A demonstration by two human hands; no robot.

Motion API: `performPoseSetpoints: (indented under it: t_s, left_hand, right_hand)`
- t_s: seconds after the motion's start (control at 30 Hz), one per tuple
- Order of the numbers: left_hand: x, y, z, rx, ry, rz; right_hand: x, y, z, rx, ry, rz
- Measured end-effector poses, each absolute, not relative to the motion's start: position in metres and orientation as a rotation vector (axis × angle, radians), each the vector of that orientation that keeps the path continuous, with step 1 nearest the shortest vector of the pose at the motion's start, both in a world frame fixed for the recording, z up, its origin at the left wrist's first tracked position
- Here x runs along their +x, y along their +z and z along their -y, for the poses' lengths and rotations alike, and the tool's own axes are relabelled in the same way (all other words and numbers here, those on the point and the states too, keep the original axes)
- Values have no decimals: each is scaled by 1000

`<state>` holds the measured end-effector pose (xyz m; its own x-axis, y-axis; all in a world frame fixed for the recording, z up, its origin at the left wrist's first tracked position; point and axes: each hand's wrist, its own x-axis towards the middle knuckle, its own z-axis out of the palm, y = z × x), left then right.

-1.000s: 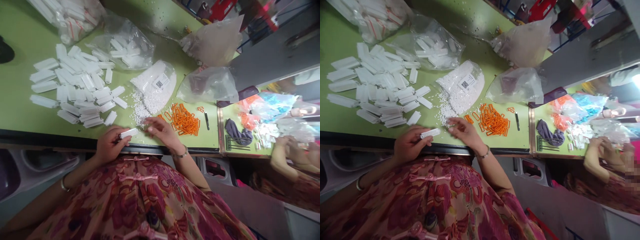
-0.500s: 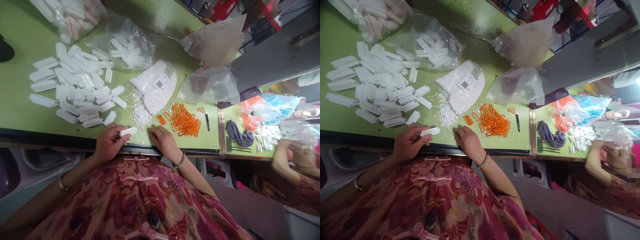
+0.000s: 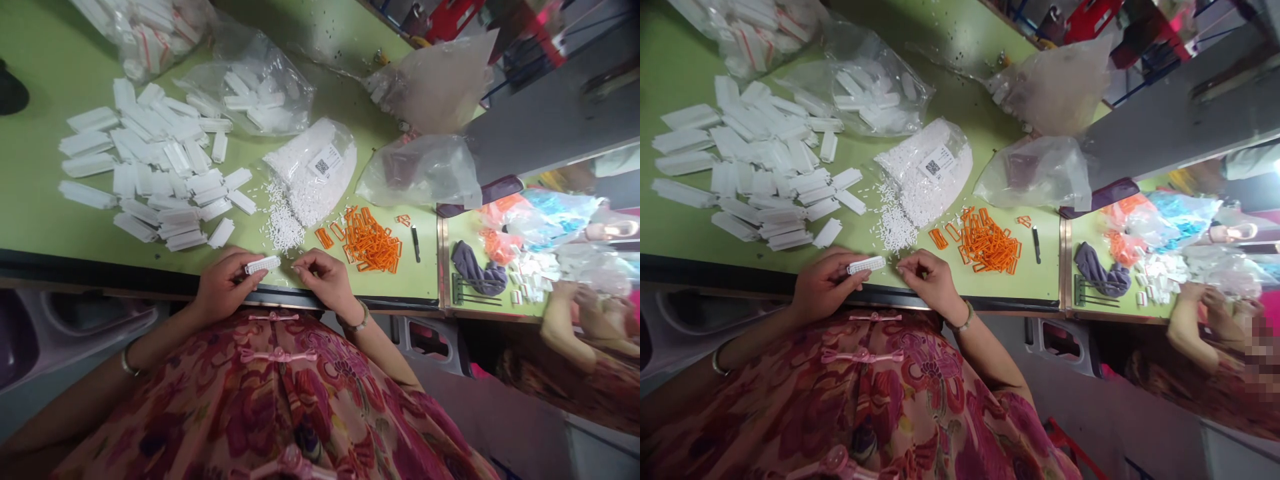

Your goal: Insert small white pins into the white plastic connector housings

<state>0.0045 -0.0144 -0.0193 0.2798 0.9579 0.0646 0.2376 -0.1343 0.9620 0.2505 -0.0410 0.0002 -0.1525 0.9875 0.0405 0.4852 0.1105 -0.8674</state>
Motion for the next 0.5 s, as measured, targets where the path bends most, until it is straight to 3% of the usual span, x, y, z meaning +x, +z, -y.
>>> performPoseSetpoints:
  t_s: [0.5]
  left_hand:
    - [2, -24, 16, 1778, 900, -1094]
  right_hand:
    - [222, 4, 26, -1446, 1102, 1665]
